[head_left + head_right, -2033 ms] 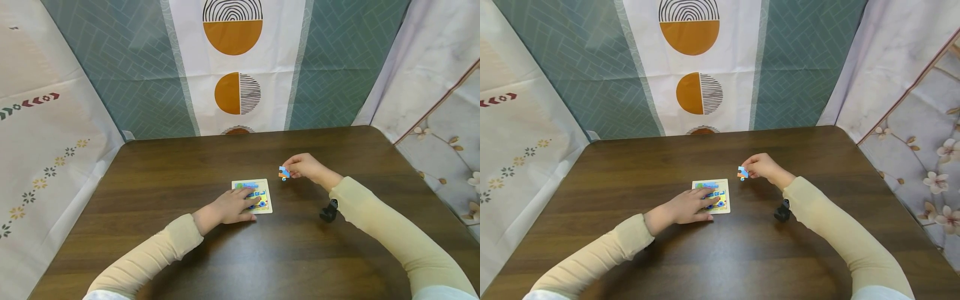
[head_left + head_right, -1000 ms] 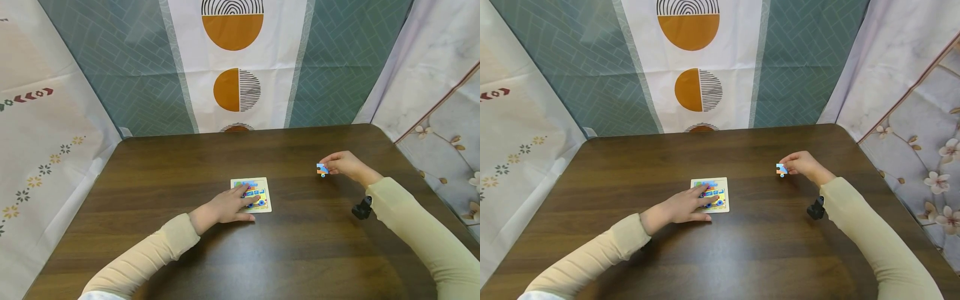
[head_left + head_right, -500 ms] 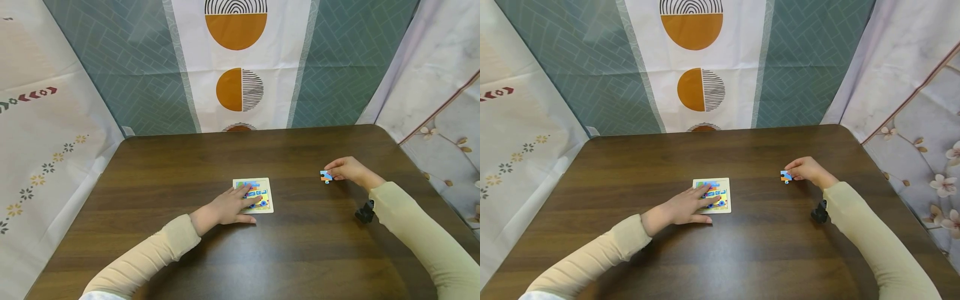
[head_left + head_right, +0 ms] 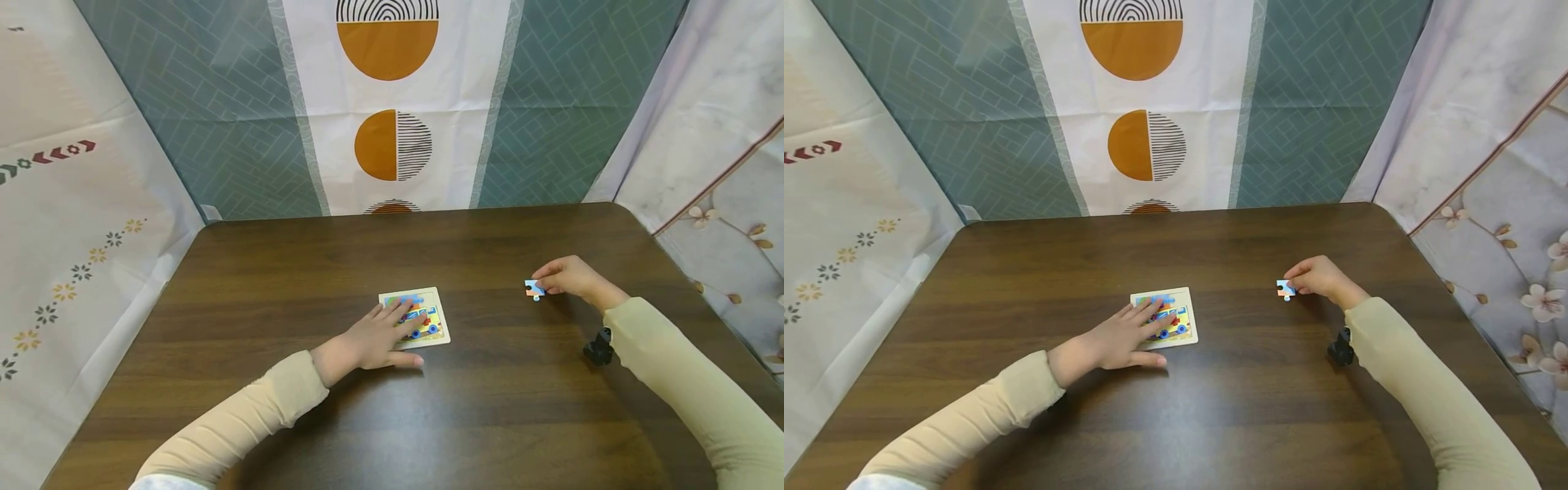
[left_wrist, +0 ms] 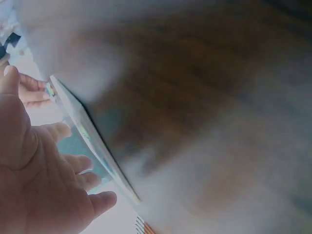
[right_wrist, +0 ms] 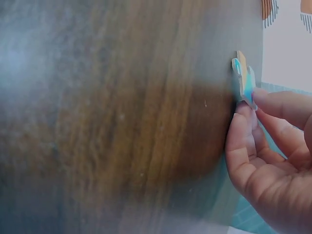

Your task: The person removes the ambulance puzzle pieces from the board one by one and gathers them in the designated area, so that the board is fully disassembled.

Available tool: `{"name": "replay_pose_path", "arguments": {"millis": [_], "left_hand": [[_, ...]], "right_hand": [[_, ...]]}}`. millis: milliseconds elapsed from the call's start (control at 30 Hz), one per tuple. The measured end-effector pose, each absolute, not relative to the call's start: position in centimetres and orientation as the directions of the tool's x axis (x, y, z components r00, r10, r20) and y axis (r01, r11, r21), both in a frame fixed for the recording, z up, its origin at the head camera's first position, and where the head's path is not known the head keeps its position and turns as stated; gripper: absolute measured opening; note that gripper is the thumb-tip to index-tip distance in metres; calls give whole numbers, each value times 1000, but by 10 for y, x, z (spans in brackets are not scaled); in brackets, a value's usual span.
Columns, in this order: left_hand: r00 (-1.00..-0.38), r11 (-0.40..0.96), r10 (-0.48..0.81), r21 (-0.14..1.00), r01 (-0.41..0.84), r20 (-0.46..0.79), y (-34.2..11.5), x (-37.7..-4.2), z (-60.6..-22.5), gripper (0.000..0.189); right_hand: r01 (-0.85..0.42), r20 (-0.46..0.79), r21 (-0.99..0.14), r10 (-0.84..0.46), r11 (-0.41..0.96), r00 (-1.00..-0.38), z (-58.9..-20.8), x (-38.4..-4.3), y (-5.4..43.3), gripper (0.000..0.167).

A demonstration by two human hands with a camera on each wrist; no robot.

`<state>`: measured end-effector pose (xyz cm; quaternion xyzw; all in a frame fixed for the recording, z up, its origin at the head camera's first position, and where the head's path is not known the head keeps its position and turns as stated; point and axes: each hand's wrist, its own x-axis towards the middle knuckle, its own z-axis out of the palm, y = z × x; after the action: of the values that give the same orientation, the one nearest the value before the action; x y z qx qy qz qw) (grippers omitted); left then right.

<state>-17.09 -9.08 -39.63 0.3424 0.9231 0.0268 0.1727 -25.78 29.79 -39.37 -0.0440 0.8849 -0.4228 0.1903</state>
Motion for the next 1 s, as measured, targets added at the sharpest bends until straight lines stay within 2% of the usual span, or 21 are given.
{"name": "replay_pose_path", "arguments": {"millis": [167,633,867,1000], "left_hand": [[-726,778,623,134,614,-289,-90,-167,-394,79],[-753,810,581,137,570,-307,-93,-154,-392,76],[-772,801,587,37,597,-244,-95,-148,-393,78],[-786,815,564,18,579,-252,-95,-147,-393,78]], "right_hand": [[67,-290,-741,-229,668,-929,-391,-254,298,39],[6,-263,-718,-264,696,-928,-385,-251,297,35],[-60,-205,-747,-315,662,-927,-378,-246,279,33],[-68,-205,-761,-340,645,-918,-374,-244,265,34]]}}
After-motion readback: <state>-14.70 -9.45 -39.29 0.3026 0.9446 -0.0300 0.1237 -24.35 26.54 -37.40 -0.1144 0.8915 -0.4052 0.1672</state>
